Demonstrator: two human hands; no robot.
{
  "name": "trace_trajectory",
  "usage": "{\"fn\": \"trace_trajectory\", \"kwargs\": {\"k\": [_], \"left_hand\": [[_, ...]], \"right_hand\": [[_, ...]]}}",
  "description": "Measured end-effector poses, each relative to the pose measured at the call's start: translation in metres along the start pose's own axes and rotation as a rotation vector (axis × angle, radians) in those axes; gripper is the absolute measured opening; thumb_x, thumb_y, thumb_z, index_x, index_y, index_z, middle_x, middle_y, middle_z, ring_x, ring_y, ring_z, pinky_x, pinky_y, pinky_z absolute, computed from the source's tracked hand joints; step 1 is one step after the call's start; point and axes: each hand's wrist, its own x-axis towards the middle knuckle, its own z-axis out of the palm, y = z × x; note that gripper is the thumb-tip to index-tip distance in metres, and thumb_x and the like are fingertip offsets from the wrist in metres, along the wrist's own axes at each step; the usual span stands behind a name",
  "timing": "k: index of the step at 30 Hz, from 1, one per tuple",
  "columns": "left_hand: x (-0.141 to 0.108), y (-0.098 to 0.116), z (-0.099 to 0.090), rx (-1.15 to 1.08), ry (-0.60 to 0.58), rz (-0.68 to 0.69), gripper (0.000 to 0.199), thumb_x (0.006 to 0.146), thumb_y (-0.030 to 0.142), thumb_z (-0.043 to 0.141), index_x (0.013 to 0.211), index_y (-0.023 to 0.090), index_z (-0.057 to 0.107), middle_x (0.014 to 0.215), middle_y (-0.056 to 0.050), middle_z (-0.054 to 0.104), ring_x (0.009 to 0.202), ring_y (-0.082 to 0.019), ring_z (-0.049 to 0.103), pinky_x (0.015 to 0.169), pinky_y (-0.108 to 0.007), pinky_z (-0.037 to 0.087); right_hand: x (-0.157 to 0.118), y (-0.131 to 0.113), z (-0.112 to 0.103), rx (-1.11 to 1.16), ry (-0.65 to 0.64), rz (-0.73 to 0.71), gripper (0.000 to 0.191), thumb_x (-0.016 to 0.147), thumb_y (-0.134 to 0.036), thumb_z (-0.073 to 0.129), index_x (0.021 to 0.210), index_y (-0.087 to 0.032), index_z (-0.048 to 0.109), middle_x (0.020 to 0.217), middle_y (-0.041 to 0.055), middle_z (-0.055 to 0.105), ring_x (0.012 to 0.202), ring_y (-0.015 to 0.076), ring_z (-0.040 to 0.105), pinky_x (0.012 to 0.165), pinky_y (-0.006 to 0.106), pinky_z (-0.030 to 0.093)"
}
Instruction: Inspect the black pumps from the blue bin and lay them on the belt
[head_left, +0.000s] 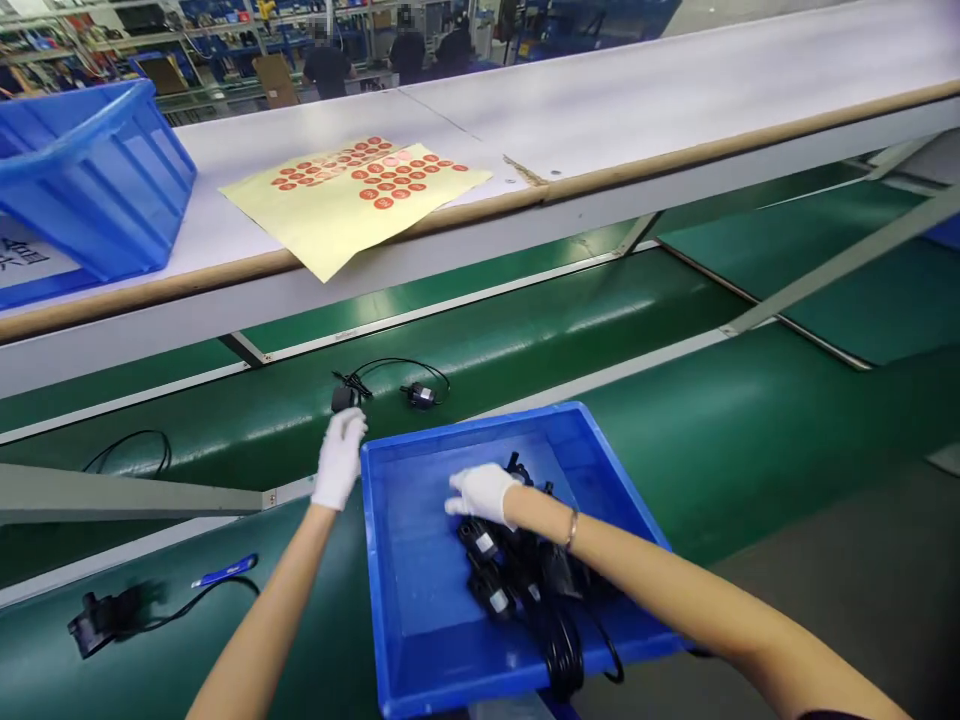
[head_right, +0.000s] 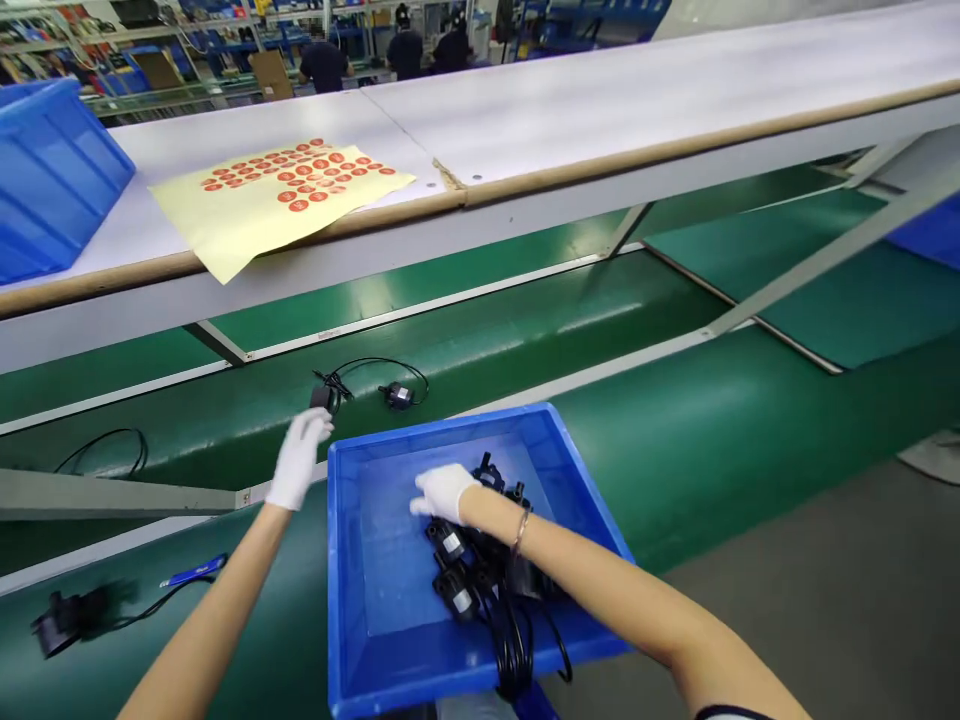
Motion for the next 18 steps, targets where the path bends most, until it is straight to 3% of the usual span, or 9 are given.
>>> {"fn": "trace_trajectory", "kwargs": {"k": [2,4,6,9,11,14,16,18], "left_hand": [[-0.054,-0.012,0.024,-0.114,-0.142,-0.043,0.032,0.098,0.039,0.050,0.121,0.021,0.064,0.131,-0.010,0.068,0.118,-0.024,0.065,0.108,-0.037,0.048],[-0.094,-0.028,0.050,-0.190,-0.214,-0.146,0.032,0.094,0.041,0.059,0.118,0.020,0.064,0.132,-0.014,0.067,0.125,-0.027,0.062,0.113,-0.040,0.044],[-0.118,-0.041,0.071,-0.250,-0.236,-0.269,0.040,0.092,0.044,0.063,0.123,0.019,0.061,0.140,-0.018,0.062,0.135,-0.031,0.054,0.118,-0.045,0.038],[-0.132,-0.045,0.087,-0.386,-0.316,-0.400,0.052,0.095,0.052,0.059,0.134,0.019,0.052,0.149,-0.020,0.053,0.137,-0.032,0.053,0.117,-0.049,0.039],[-0.137,-0.033,0.088,-0.522,-0.453,-0.433,0.054,0.099,0.058,0.050,0.135,0.018,0.052,0.143,-0.019,0.059,0.124,-0.030,0.063,0.106,-0.049,0.051],[-0.154,-0.002,0.080,-0.723,-0.658,-0.421,0.059,0.102,0.064,0.036,0.128,0.016,0.060,0.115,-0.015,0.072,0.094,-0.025,0.072,0.079,-0.040,0.062],[-0.176,0.016,0.070,-0.817,-0.730,-0.399,0.063,0.099,0.069,0.039,0.119,0.015,0.064,0.095,-0.011,0.073,0.073,-0.021,0.069,0.059,-0.032,0.059],[-0.207,0.028,0.056,-0.875,-0.783,-0.388,0.067,0.091,0.077,0.050,0.107,0.015,0.068,0.075,-0.006,0.069,0.055,-0.017,0.061,0.047,-0.027,0.050]], "right_hand": [[-0.024,-0.026,0.036,-0.046,-0.030,-0.005,0.031,0.098,-0.042,0.068,0.111,-0.014,0.069,0.109,0.0070,0.072,0.097,0.0210,0.070,0.087,0.042,0.060],[-0.036,-0.042,0.055,-0.082,0.003,-0.003,0.024,0.100,-0.034,0.067,0.112,-0.014,0.069,0.110,0.0070,0.071,0.098,0.0205,0.070,0.087,0.041,0.060],[-0.043,-0.047,0.057,-0.097,0.072,-0.006,0.021,0.101,-0.030,0.065,0.113,-0.013,0.068,0.110,0.0070,0.071,0.098,0.0202,0.070,0.088,0.041,0.060],[-0.057,-0.045,0.033,-0.073,0.206,-0.023,0.021,0.104,-0.029,0.059,0.113,-0.013,0.067,0.110,0.0076,0.070,0.098,0.0206,0.069,0.088,0.041,0.059],[-0.076,-0.045,0.009,-0.026,0.310,-0.053,0.026,0.108,-0.029,0.048,0.113,-0.011,0.066,0.110,0.0112,0.070,0.100,0.0225,0.068,0.089,0.041,0.057],[-0.118,-0.055,-0.024,0.077,0.442,-0.124,0.029,0.108,-0.031,0.046,0.107,-0.012,0.067,0.109,0.0146,0.069,0.107,0.0257,0.065,0.092,0.038,0.053],[-0.154,-0.061,-0.033,0.179,0.515,-0.154,0.023,0.104,-0.035,0.054,0.106,-0.017,0.068,0.109,0.0113,0.070,0.111,0.0251,0.064,0.095,0.035,0.050],[-0.196,-0.064,-0.023,0.318,0.599,-0.110,0.025,0.104,-0.040,0.051,0.108,-0.021,0.068,0.109,0.0079,0.071,0.109,0.0226,0.065,0.095,0.033,0.051]]}}
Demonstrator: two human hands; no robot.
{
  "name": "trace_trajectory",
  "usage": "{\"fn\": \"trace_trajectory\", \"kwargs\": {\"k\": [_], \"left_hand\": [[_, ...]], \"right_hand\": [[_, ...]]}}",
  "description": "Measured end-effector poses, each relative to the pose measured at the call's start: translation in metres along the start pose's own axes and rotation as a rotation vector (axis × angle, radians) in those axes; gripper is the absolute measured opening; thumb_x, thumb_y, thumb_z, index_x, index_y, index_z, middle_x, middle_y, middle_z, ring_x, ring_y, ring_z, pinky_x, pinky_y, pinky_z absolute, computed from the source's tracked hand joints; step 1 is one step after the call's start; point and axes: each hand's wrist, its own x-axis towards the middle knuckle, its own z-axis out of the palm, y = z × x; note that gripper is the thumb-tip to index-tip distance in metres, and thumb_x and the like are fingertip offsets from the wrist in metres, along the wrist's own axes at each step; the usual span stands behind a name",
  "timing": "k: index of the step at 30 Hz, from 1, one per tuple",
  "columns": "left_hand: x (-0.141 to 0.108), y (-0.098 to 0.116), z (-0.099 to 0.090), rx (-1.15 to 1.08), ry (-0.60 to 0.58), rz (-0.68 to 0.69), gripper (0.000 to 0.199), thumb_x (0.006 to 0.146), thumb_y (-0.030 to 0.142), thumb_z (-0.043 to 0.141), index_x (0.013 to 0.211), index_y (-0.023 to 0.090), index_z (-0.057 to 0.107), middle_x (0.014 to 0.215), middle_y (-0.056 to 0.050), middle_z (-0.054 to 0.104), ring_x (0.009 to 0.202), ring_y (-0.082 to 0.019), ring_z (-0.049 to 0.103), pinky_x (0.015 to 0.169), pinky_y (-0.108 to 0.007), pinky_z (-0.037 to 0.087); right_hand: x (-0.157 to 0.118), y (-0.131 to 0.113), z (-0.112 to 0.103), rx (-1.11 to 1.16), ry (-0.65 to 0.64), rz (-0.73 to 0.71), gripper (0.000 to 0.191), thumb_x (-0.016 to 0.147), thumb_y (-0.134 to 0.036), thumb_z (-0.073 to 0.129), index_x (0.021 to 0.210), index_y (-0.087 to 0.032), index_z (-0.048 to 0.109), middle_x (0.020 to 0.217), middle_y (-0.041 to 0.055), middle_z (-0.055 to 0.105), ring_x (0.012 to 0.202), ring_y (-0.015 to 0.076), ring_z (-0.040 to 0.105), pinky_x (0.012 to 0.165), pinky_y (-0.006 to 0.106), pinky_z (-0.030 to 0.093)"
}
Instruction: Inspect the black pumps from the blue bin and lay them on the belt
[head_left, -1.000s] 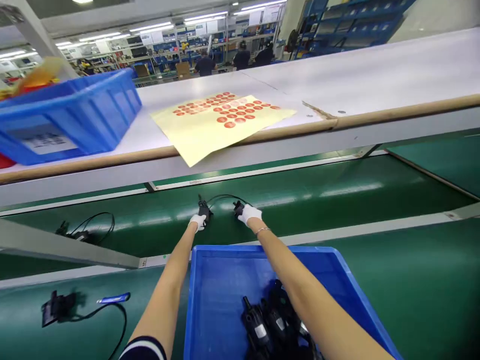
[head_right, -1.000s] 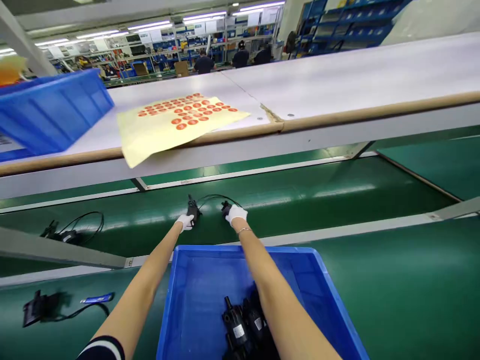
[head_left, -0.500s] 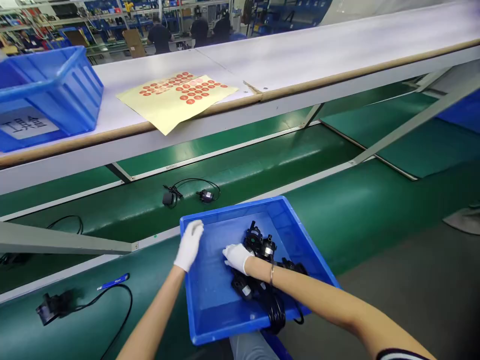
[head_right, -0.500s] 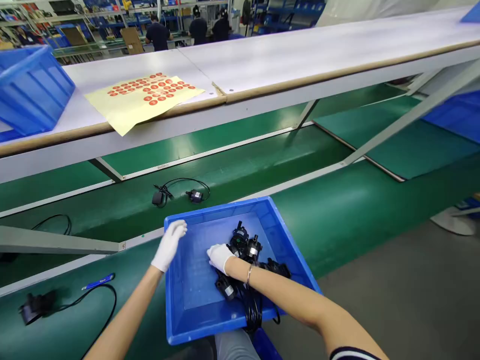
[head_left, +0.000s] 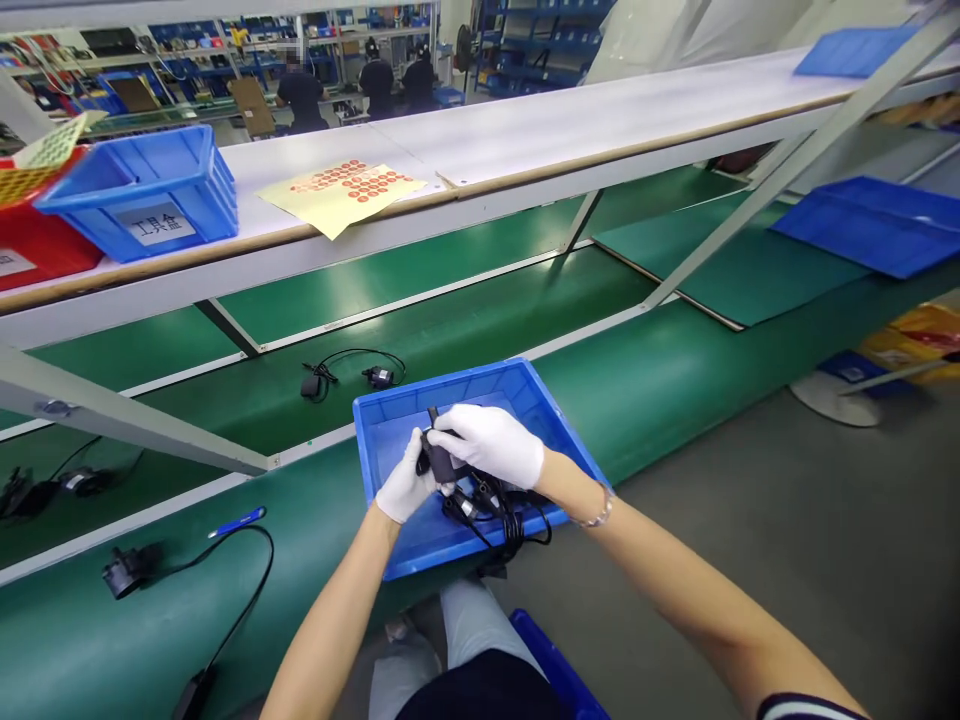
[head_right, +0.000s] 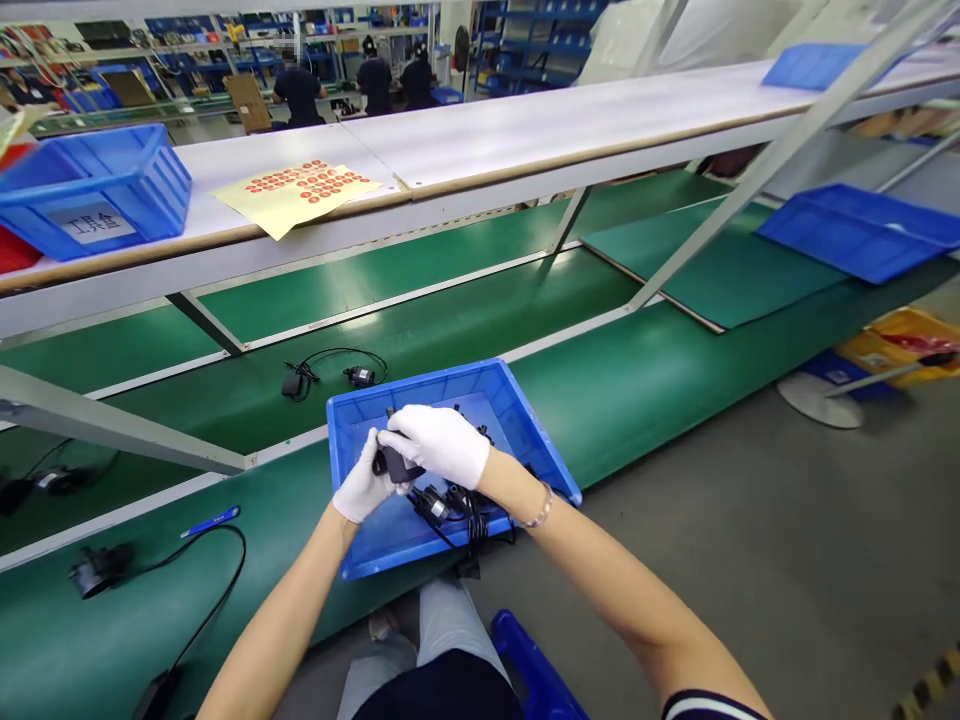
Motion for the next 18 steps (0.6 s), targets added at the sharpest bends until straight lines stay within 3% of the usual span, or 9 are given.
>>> {"fn": "trace_trajectory", "kwargs": {"k": [2,4,6,8,11,13,16,18], "left_hand": [[-0.038,-0.013,0.012,-0.025,-0.060,-0.018,0.074,0.079,0.085,0.058,0.097,0.014,0.069,0.063,-0.003,0.063,0.045,-0.014,0.053,0.041,-0.026,0.044],[-0.081,-0.033,0.018,-0.095,-0.102,-0.028,0.080,0.071,0.089,0.062,0.095,0.013,0.071,0.062,-0.002,0.061,0.042,-0.011,0.048,0.040,-0.024,0.038],[-0.127,-0.058,0.018,-0.221,-0.098,-0.040,0.079,0.071,0.087,0.064,0.099,0.014,0.072,0.069,-0.003,0.064,0.045,-0.009,0.046,0.042,-0.022,0.035],[-0.172,-0.086,0.013,-0.344,-0.081,-0.093,0.073,0.074,0.084,0.066,0.099,0.015,0.073,0.076,-0.004,0.066,0.048,-0.007,0.046,0.044,-0.021,0.035],[-0.234,-0.129,0.002,-0.444,-0.141,-0.158,0.065,0.079,0.081,0.063,0.103,0.021,0.073,0.083,-0.002,0.066,0.045,-0.004,0.045,0.042,-0.019,0.032],[-0.269,-0.151,-0.004,-0.506,-0.226,-0.157,0.059,0.084,0.078,0.059,0.111,0.027,0.071,0.084,0.001,0.065,0.040,-0.002,0.040,0.037,-0.018,0.028],[-0.307,-0.164,-0.006,-0.606,-0.284,-0.122,0.058,0.087,0.076,0.056,0.114,0.027,0.070,0.088,0.001,0.063,0.038,0.001,0.035,0.035,-0.015,0.025],[-0.320,-0.158,0.002,-0.638,-0.298,-0.028,0.058,0.088,0.075,0.056,0.114,0.025,0.070,0.093,-0.001,0.063,0.039,0.003,0.033,0.035,-0.012,0.026]], "right_hand": [[-0.054,0.001,0.005,0.121,0.101,0.153,0.036,0.108,-0.043,0.036,0.108,-0.023,0.066,0.101,0.0065,0.072,0.094,0.0198,0.070,0.083,0.031,0.055],[-0.113,0.008,0.032,0.241,0.153,0.349,0.046,0.107,-0.045,0.027,0.095,-0.022,0.065,0.080,0.0044,0.071,0.066,0.0184,0.069,0.059,0.029,0.055],[-0.163,0.012,0.080,0.360,0.159,0.530,0.045,0.103,-0.049,0.034,0.077,-0.023,0.059,0.057,0.0006,0.063,0.046,0.0188,0.061,0.044,0.029,0.049],[-0.194,0.010,0.140,0.452,0.206,0.659,0.034,0.096,-0.051,0.047,0.079,-0.024,0.059,0.062,0.0018,0.066,0.056,0.0222,0.068,0.052,0.033,0.056],[-0.210,0.001,0.218,0.615,0.311,0.770,0.032,0.093,-0.052,0.051,0.097,-0.022,0.062,0.086,0.0066,0.074,0.090,0.0242,0.074,0.077,0.038,0.061],[-0.214,-0.001,0.246,0.751,0.353,0.793,0.037,0.099,-0.053,0.045,0.103,-0.020,0.061,0.084,0.0044,0.071,0.088,0.0209,0.073,0.081,0.037,0.060],[-0.226,0.006,0.253,0.938,0.370,0.822,0.046,0.104,-0.058,0.042,0.100,-0.017,0.063,0.067,-0.0032,0.060,0.058,0.0140,0.061,0.066,0.032,0.056],[-0.232,0.013,0.247,1.017,0.395,0.856,0.046,0.102,-0.059,0.048,0.101,-0.016,0.064,0.070,-0.0032,0.060,0.055,0.0119,0.056,0.063,0.030,0.054]]}}
